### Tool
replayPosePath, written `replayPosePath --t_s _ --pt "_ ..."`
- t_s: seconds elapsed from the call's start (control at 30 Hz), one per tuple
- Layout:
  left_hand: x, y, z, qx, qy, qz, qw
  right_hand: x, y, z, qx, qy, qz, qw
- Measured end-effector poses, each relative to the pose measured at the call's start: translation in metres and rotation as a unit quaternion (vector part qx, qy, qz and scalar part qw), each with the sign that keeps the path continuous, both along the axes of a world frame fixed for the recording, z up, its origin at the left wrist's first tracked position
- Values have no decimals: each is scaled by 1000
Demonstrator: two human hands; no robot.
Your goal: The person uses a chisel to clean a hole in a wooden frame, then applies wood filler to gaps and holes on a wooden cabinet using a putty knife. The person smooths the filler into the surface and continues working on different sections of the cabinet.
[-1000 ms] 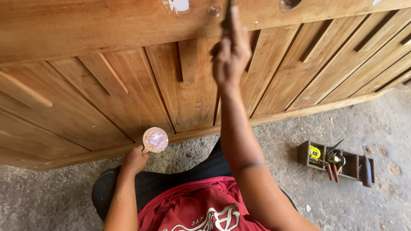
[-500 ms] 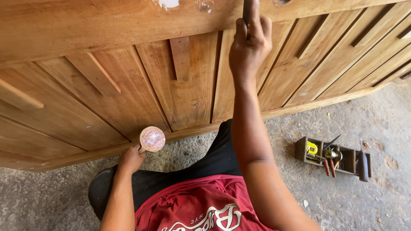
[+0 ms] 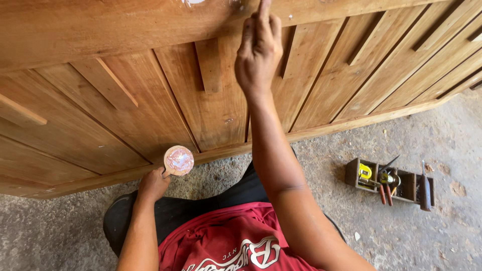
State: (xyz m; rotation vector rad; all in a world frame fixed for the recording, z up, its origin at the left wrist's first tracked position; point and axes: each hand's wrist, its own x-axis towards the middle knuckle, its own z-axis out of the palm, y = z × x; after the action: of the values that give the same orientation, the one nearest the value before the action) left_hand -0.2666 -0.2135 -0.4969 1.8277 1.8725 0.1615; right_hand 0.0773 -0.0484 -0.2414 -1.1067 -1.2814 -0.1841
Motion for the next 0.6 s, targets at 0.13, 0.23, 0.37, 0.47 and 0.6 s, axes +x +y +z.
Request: replayPosePath --t_s 0.13,0.23,0.37,0.47,0.6 --pt "3 0 0 13 -6 -16 1000 -30 0 -1 14 -9 16 1000" --pt "7 2 3 6 -3 -14 1000 -40 -12 4 33 -49 1 998" --pt "12 3 9 14 -29 -5 999 -23 -25 14 4 -88 9 996" --pt "13 4 11 0 -10 -11 1000 -1 -20 17 -18 -25 8 999" --pt "13 6 9 4 -25 -16 1000 16 -12 7 65 -7 33 997"
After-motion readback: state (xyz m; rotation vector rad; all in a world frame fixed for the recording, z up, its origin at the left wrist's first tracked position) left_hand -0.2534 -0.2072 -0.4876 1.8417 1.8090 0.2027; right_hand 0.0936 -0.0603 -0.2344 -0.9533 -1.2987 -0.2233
